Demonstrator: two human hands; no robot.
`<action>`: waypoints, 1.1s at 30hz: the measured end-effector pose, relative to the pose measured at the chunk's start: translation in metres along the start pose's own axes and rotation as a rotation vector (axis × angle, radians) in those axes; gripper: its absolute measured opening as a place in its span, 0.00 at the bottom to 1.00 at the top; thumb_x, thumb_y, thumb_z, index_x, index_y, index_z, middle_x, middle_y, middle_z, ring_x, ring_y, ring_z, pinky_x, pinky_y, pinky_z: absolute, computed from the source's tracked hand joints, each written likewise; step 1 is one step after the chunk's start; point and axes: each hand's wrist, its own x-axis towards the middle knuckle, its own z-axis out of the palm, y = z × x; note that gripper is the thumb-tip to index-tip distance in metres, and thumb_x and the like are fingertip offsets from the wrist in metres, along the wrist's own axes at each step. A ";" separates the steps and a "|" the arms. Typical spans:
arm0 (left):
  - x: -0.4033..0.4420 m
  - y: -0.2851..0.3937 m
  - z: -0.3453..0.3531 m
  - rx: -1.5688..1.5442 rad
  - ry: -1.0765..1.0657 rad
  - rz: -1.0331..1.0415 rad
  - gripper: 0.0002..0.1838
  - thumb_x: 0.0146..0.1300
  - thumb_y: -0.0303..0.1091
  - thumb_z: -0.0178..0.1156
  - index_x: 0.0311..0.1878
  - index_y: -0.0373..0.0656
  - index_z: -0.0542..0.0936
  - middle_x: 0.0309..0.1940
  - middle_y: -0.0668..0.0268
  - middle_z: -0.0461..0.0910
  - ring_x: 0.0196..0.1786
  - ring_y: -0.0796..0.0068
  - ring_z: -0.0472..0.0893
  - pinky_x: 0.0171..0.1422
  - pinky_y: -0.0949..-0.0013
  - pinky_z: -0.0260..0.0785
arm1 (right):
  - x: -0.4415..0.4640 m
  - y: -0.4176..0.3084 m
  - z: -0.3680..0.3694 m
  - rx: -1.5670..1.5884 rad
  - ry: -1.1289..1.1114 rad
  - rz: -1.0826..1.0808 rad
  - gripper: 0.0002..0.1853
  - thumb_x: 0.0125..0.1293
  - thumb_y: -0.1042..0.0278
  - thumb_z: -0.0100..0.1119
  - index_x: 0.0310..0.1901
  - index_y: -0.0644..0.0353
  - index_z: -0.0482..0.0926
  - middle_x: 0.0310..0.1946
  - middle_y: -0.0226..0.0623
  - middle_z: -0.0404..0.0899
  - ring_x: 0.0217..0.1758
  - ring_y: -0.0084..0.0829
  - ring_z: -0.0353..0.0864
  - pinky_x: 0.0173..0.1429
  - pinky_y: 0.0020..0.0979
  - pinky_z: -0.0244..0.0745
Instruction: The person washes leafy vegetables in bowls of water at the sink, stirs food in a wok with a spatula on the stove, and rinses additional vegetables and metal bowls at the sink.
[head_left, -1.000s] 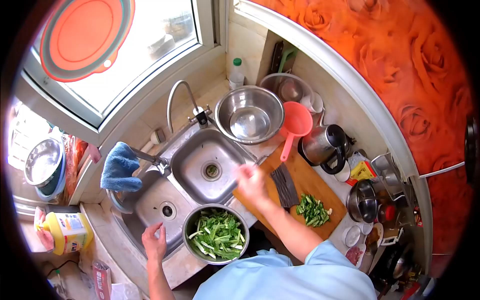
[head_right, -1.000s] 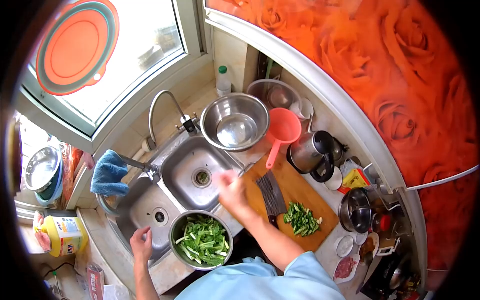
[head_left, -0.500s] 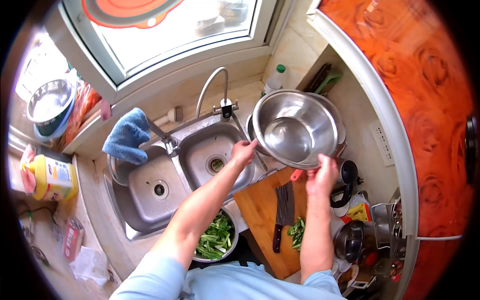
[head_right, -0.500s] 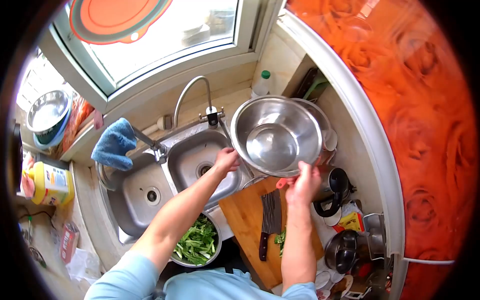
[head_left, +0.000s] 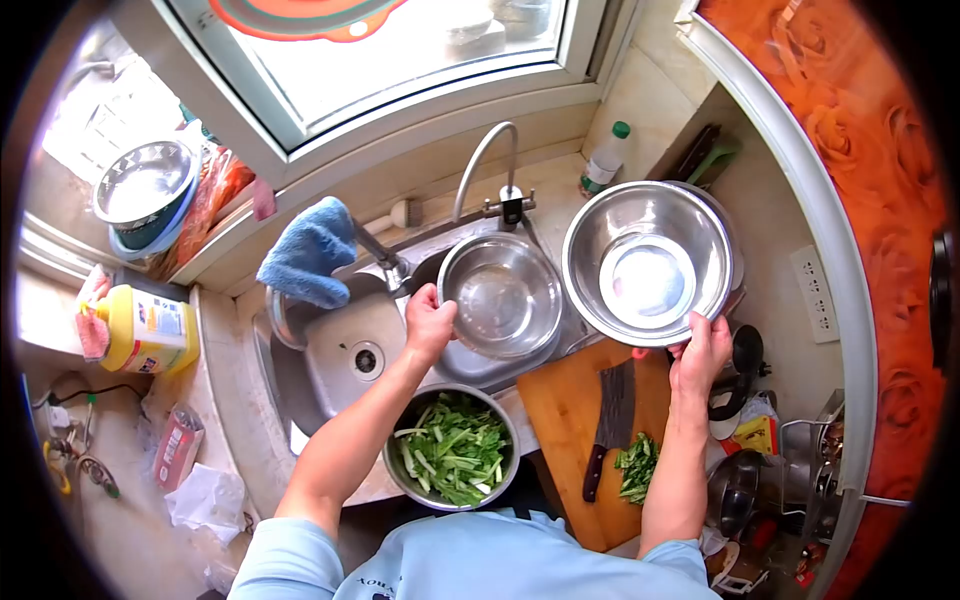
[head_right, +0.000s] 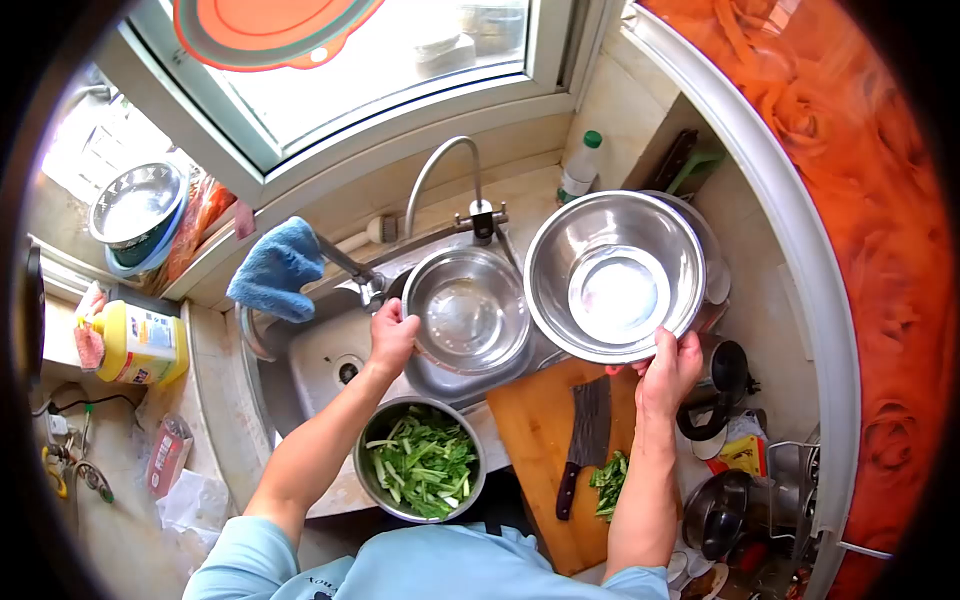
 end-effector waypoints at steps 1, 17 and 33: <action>-0.004 0.002 -0.015 0.030 0.002 0.050 0.11 0.54 0.20 0.56 0.23 0.45 0.65 0.18 0.74 0.65 0.15 0.83 0.65 0.15 0.72 0.61 | -0.004 -0.001 0.009 -0.045 -0.018 -0.028 0.03 0.66 0.75 0.52 0.34 0.62 0.73 0.21 0.32 0.76 0.13 0.19 0.68 0.16 0.21 0.61; -0.117 0.035 -0.131 -0.534 0.305 -0.201 0.09 0.54 0.15 0.52 0.32 0.42 0.69 0.28 0.68 0.76 0.26 0.80 0.75 0.28 0.75 0.70 | 0.001 0.151 0.044 0.205 0.229 0.323 0.05 0.62 0.70 0.57 0.37 0.58 0.74 0.25 0.31 0.76 0.20 0.25 0.72 0.22 0.24 0.65; -0.108 0.026 -0.277 1.302 0.508 0.587 0.05 0.50 0.22 0.54 0.25 0.43 0.69 0.20 0.58 0.73 0.23 0.51 0.77 0.25 0.52 0.67 | -0.128 0.173 0.260 -0.852 -0.872 -0.752 0.30 0.61 0.64 0.62 0.64 0.66 0.67 0.56 0.48 0.73 0.57 0.50 0.73 0.59 0.48 0.72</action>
